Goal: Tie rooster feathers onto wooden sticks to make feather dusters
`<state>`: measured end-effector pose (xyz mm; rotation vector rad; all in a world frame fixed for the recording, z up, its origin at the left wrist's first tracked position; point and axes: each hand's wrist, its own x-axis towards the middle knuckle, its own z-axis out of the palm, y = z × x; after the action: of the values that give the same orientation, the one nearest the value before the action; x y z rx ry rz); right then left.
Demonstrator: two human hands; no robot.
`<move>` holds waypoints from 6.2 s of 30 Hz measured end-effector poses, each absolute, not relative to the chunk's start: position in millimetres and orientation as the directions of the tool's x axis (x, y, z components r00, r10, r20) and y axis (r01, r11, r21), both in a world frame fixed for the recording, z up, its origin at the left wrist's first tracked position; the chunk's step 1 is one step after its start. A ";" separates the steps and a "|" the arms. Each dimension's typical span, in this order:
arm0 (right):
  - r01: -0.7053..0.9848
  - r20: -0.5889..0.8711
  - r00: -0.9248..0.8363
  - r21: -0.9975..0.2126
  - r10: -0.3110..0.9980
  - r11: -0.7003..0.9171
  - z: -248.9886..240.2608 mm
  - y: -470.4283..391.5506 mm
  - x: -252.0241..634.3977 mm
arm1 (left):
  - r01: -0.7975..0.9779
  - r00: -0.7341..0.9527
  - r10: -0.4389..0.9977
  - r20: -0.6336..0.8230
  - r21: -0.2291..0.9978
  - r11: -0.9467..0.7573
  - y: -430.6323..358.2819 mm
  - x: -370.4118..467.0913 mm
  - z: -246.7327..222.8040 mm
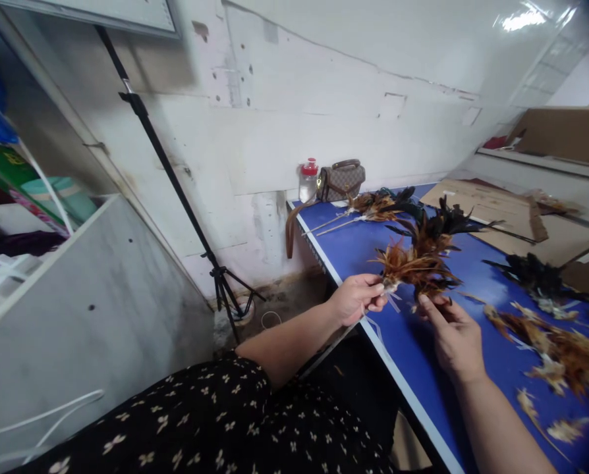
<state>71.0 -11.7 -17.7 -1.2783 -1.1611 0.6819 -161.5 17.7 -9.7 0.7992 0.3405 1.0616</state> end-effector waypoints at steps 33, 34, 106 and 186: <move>0.047 0.162 0.272 -0.987 0.949 0.155 -36.3 -8.1 63.0 | -0.569 0.608 0.793 0.026 0.710 0.414 12.4 -143.3 -29.8; 0.048 0.168 0.271 -0.986 0.948 0.161 -35.8 -8.1 62.1 | -0.565 0.610 0.792 0.019 0.711 0.418 12.3 -143.3 -28.9; 0.815 0.627 0.577 -0.398 0.524 -0.421 -32.9 -3.6 209.9 | -0.611 0.436 0.898 -0.054 0.716 0.339 17.7 -151.9 -14.0; 0.634 0.658 0.711 -0.753 0.249 0.178 53.4 -27.6 192.1 | -0.399 0.742 0.650 0.163 0.887 0.232 35.7 82.4 90.7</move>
<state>192.1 -27.6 53.4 -1.4027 -0.7917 -0.3169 82.4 35.7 90.7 1.1239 0.2622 0.7323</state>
